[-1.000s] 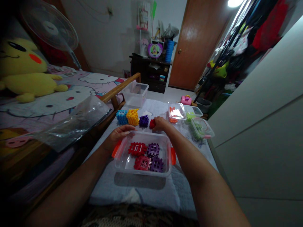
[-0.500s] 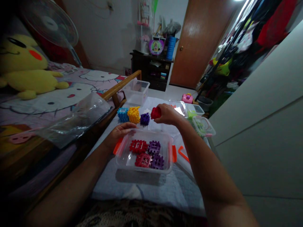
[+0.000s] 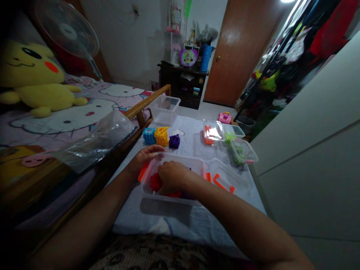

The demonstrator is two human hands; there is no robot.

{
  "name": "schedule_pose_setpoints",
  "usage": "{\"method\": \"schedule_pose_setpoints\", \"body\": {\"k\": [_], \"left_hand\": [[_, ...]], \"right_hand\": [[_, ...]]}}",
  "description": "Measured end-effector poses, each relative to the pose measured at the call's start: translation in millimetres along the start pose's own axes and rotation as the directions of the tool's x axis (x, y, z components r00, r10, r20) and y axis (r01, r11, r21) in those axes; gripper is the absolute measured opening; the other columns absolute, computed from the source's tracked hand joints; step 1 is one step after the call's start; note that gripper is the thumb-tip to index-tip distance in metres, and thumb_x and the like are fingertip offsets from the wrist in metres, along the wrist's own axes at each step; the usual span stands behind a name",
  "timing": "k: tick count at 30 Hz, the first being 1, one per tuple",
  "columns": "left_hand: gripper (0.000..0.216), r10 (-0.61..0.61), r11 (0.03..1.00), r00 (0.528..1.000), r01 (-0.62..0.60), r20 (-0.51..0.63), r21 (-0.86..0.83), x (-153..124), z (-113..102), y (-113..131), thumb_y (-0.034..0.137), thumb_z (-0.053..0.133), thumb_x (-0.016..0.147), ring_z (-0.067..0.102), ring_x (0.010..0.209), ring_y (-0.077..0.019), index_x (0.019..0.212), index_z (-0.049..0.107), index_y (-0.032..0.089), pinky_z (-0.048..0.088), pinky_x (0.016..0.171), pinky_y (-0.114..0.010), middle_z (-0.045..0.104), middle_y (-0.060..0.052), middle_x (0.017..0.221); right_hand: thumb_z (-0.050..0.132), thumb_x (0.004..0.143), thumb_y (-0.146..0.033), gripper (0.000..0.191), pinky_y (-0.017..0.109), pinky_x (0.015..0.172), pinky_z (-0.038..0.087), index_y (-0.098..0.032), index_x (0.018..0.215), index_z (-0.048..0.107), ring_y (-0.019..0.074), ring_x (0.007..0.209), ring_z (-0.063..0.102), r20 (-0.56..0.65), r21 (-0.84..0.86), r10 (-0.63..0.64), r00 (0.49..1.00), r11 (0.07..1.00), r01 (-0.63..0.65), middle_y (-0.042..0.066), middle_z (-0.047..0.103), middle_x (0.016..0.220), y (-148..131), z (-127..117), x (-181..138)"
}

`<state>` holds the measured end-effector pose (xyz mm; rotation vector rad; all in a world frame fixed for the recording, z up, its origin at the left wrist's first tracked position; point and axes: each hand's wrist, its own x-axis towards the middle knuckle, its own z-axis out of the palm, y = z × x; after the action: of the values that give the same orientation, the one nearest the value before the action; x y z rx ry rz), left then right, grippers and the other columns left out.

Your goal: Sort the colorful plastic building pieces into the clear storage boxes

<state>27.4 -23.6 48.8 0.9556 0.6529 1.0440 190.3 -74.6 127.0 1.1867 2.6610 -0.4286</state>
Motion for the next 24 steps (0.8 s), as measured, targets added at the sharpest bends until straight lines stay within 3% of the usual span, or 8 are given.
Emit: {"method": "schedule_pose_setpoints", "body": {"k": [11,19,24], "left_hand": [[0.027,-0.022,1.0,1.0,0.022,-0.004,-0.01,-0.4,1.3,1.8,0.023,0.08,0.066,0.065,0.074,-0.0145,0.092,0.075,0.017,0.05,0.072,-0.025,0.074,-0.004,0.09],[0.027,-0.011,1.0,1.0,0.011,0.013,-0.009,-1.3,2.4,1.9,0.023,0.079,0.067,0.066,0.072,-0.0142,0.093,0.074,0.017,0.049,0.077,-0.027,0.075,-0.003,0.088],[0.028,-0.015,1.0,1.0,0.015,0.002,-0.016,-0.1,1.2,1.0,0.024,0.08,0.066,0.065,0.073,-0.0139,0.093,0.075,0.018,0.049,0.073,-0.026,0.075,-0.004,0.092]], "right_hand": [[0.07,0.07,-0.052,0.05,0.032,0.06,0.042,-0.013,0.101,0.072,0.0249,0.079,0.063,0.013,0.007,-0.006,1.0,1.0,0.005,0.016,0.069,0.101,-0.4,6.3,3.9],[0.073,0.068,-0.053,0.051,0.032,0.064,0.041,-0.012,0.1,0.072,0.0235,0.079,0.061,-0.038,0.04,0.023,0.999,0.999,-0.021,0.015,0.068,0.098,10.7,-4.2,-3.9],[0.074,0.068,-0.051,0.053,0.031,0.06,0.041,-0.011,0.105,0.071,0.0234,0.078,0.062,0.01,-0.012,0.083,0.996,0.996,-0.083,0.016,0.066,0.101,8.6,0.5,-7.1]]}}
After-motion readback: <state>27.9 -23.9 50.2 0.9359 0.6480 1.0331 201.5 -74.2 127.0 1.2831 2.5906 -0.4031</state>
